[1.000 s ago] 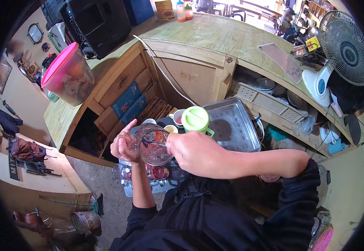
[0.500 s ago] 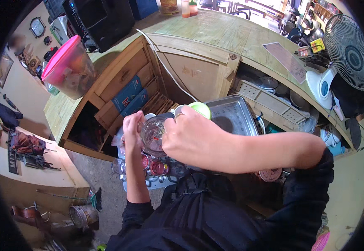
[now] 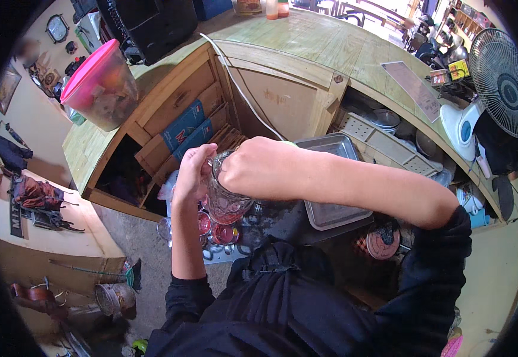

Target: Preparing several glasses of red-colored drinks by adding syrup or juice and stirring.

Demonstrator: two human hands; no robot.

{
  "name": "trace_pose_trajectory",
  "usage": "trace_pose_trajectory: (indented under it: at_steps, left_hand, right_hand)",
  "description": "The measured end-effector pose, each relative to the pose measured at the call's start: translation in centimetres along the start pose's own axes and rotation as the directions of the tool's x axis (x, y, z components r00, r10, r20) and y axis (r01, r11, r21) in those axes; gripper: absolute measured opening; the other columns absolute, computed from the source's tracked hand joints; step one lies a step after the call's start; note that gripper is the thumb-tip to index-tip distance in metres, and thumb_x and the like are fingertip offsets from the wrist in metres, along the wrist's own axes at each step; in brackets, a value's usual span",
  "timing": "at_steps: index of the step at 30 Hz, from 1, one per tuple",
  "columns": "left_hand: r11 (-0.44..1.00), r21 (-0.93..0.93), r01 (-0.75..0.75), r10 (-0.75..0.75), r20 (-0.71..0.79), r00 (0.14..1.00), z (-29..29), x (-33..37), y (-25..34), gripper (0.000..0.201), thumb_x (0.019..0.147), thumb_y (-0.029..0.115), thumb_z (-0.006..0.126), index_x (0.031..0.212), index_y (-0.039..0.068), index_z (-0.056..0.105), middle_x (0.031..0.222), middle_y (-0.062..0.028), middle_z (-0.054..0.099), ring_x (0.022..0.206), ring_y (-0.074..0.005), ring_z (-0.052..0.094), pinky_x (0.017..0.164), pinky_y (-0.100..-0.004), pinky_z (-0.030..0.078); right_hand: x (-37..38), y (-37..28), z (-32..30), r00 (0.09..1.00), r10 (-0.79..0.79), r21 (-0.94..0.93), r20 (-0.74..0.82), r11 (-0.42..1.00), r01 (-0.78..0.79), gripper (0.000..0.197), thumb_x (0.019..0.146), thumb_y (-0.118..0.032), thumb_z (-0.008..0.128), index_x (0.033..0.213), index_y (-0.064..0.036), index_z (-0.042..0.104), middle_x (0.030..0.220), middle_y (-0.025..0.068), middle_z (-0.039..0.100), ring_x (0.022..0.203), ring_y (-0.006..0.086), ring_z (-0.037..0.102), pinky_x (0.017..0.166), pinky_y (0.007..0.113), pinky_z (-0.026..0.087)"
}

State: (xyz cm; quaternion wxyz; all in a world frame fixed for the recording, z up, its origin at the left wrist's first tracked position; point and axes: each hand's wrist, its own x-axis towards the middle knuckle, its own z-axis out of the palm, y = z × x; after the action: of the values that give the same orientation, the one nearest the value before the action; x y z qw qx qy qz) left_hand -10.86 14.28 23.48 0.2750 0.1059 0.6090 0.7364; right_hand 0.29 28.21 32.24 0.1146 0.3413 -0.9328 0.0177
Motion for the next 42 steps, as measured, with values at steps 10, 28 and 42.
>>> trace_pose_trajectory:
  at_steps: [10,28,42]
  left_hand:
    - [0.99,-0.139,-0.027,0.021,-0.048,0.999,1.9,-2.6,2.8,0.022,0.081,0.017,0.055,0.06,0.01,0.055,0.051,0.0075,0.045,0.042,-0.0015,0.035,0.04,-0.0207,0.024]
    - [0.978,-0.02,-0.205,0.203,-0.079,0.976,-2.2,-4.1,1.7,0.027,0.08,0.018,0.057,0.055,0.008,0.053,0.048,0.0065,0.044,0.041,-0.0009,0.029,0.039,-0.0206,0.017]
    - [0.978,0.21,-0.006,-0.051,0.266,0.963,-1.2,-10.8,-16.6,0.032,0.086,0.014,0.055,0.057,0.004,0.045,0.055,0.0083,0.035,0.054,-0.0022,0.028,0.051,-0.022,0.025]
  right_hand:
    - [0.4,0.4,-1.6,0.997,0.018,0.145,-0.073,0.989,-0.007,0.008,0.064,-0.009,0.059,0.067,-0.0011,0.058,0.065,0.0152,0.06,0.064,0.0288,0.062,0.058,0.036,0.05]
    - [0.0,-2.3,-4.6,0.992,0.113,-0.002,0.054,0.994,-0.113,0.007,0.066,-0.01,0.058,0.065,-0.0026,0.06,0.061,0.0125,0.06,0.062,0.0261,0.063,0.052,0.034,0.05]
    - [-11.8,-5.5,4.4,0.745,0.581,0.301,0.328,0.683,-0.666,0.026,0.078,-0.031,0.058,0.071,-0.0064,0.064,0.064,0.014,0.06,0.063,0.0312,0.06,0.057,0.04,0.048]
